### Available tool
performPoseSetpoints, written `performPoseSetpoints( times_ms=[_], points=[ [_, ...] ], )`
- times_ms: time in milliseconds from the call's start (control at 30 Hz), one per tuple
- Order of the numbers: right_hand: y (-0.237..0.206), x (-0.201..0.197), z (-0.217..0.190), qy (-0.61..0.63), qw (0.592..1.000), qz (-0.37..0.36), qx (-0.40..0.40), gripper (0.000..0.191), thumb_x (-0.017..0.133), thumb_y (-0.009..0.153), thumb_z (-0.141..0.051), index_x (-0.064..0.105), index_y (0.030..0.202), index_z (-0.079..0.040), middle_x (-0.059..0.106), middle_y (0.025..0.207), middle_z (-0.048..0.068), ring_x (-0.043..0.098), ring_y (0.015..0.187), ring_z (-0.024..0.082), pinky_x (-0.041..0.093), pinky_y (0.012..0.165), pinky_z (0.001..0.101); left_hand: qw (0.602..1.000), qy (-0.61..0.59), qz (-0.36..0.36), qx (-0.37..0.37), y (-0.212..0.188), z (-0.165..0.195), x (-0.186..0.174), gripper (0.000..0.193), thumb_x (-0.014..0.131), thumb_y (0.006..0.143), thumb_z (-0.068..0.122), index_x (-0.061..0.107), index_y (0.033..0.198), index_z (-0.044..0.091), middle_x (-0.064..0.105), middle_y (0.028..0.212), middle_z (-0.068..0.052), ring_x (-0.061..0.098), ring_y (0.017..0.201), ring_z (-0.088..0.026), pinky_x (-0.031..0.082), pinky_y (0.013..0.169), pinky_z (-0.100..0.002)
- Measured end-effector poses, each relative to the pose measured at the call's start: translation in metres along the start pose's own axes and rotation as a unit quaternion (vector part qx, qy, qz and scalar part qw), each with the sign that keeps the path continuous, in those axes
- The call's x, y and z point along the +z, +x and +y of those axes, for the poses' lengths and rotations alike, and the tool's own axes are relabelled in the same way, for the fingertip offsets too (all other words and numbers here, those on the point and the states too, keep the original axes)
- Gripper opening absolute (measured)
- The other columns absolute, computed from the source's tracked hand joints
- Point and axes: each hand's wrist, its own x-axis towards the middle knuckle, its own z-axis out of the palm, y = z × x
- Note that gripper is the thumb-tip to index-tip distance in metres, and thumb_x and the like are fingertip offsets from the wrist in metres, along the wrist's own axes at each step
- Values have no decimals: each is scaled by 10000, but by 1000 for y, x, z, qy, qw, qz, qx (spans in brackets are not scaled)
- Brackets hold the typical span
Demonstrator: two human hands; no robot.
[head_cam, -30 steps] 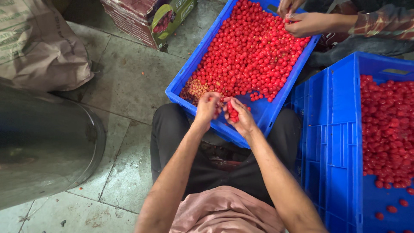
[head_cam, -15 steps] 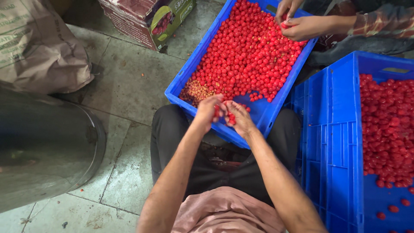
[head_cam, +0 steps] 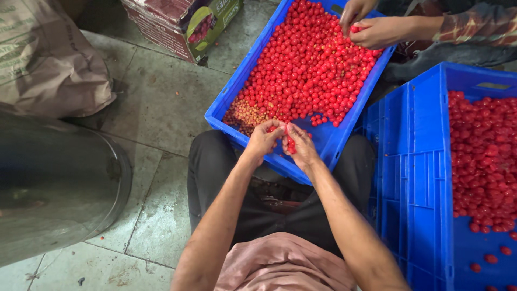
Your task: The person sits on the floor in front of a blue crate filled with red cherries and sorts through them by hand, picking out discolored or damaged cherries and placing them in a small reject pile at one end of the crate while keeping good cherries in the main pile. Another person nearby sorts cherries from an adjacent crate.
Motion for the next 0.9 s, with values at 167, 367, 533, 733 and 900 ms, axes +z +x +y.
performPoseSetpoints(
  times_ms=[167,367,533,733,900],
  points=[
    [3,0,1,10,1000,2,-1,191,634,1035,-325,663,1011,-138,612,724,8,561,588,110,423,500,256,1000,23,12,14,-4,5,1,117,697,963,209,705,1024,109,616,740,42,471,532,-33,318,430,-204],
    [1,-1,0,28,999,-11,17,210,601,1038,-322,658,1033,-120,636,776,37,600,624,150,455,502,265,1000,23,11,19,-2,4,3,112,681,971,196,657,994,90,627,704,6,495,531,-49,335,432,-214],
    [-1,4,-11,111,992,-28,62,233,588,1002,-262,647,1178,-122,672,927,45,634,730,154,471,527,233,994,-11,107,30,9,7,0,133,642,959,132,648,1079,76,624,747,-10,520,533,-68,398,436,-234],
    [3,0,-14,261,957,57,113,346,573,999,-403,622,1106,-78,697,980,100,712,870,243,602,647,275,975,-189,115,11,11,10,-12,366,442,1007,236,653,1256,71,686,824,-43,549,526,-83,410,427,-231],
    [4,-4,-5,231,970,7,71,205,651,1054,-293,601,1099,-99,681,1000,65,655,820,159,517,584,209,992,-110,65,4,8,9,-10,333,533,986,231,623,1261,65,649,731,-29,499,476,-82,340,388,-232]
  ],
)
